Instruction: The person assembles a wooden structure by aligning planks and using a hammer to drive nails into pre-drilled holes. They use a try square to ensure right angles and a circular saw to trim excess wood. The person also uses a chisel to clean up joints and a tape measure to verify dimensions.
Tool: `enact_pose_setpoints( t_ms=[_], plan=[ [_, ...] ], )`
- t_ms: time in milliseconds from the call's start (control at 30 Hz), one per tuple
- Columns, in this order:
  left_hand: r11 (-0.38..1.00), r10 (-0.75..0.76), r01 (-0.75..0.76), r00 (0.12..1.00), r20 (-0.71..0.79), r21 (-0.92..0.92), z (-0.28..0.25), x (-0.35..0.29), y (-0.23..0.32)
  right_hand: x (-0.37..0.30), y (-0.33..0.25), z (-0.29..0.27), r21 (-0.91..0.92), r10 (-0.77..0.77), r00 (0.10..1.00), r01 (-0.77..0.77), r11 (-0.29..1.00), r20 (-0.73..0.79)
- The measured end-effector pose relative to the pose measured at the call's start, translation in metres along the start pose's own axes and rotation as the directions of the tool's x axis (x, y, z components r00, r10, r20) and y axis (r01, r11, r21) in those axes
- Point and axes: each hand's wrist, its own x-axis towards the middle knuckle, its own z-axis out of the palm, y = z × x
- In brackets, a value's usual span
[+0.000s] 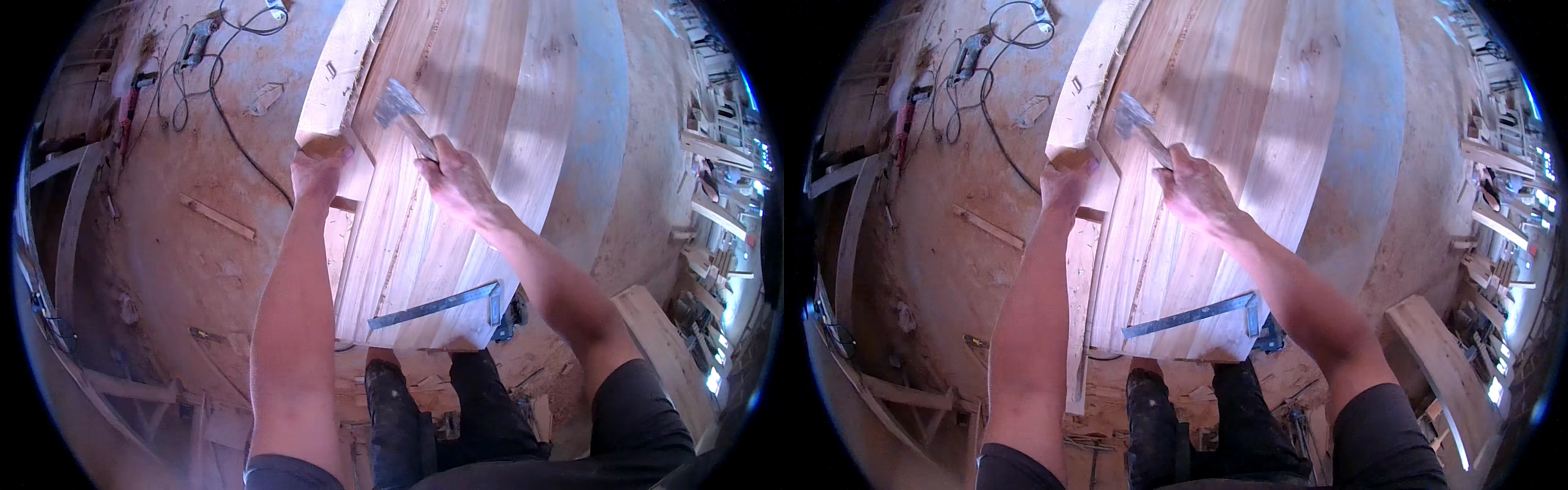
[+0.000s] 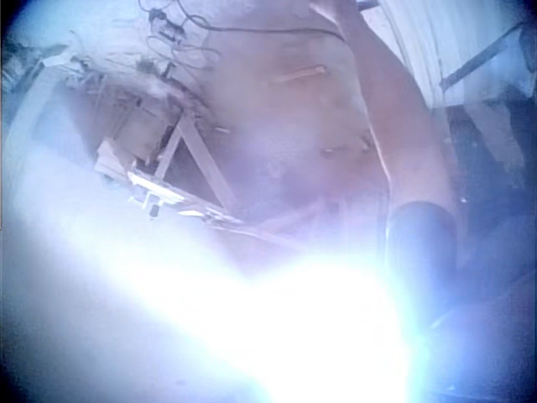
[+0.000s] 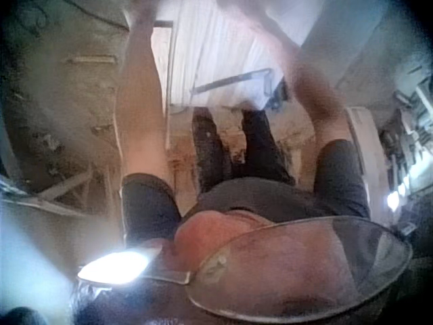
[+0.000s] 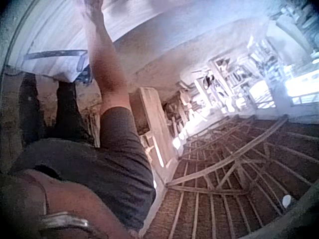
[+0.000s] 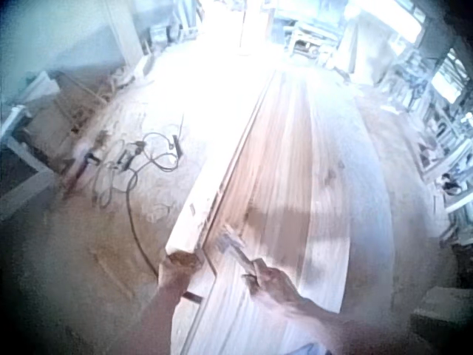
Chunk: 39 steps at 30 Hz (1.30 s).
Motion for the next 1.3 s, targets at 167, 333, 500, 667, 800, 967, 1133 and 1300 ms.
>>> enact_pose_setpoints(
  t_ms=[167,333,500,667,800,967,1133,1300],
  plan=[
    [0.997,0.000,0.006,0.997,-0.079,0.080,0.008,-0.005,0.011,0.043,-0.019,0.007,-0.097,-0.138,0.990,0.137,0.986,-0.007],
    [0.997,-0.032,0.030,0.999,0.031,0.078,0.004,-0.009,0.022,0.056,-0.038,0.001,-0.208,-0.122,0.993,0.118,0.971,-0.005],
    [0.999,0.033,-0.032,0.997,-0.071,0.010,0.004,-0.017,0.026,0.057,-0.037,-0.003,-0.201,-0.131,0.991,0.134,0.970,0.028],
    [0.998,0.065,-0.064,0.996,-0.059,0.019,0.001,-0.020,0.028,0.056,-0.040,-0.005,-0.181,-0.164,0.986,0.159,0.970,-0.012],
    [0.997,0.071,-0.072,0.996,0.059,0.013,0.000,-0.006,0.022,0.062,-0.034,0.001,-0.202,-0.176,0.984,0.176,0.963,0.022],
    [0.992,0.119,-0.120,0.993,-0.024,-0.044,0.006,-0.011,0.016,0.056,-0.027,0.001,-0.205,-0.171,0.985,0.168,0.964,0.003],
    [0.985,0.162,-0.162,0.987,-0.011,-0.052,0.016,0.026,-0.032,0.058,-0.030,0.002,-0.166,-0.182,0.983,0.176,0.970,-0.020],
    [0.986,0.119,-0.111,0.991,0.054,-0.127,0.003,-0.013,0.014,0.059,-0.020,-0.002,-0.049,0.020,0.999,-0.019,0.999,0.026]
  ],
)
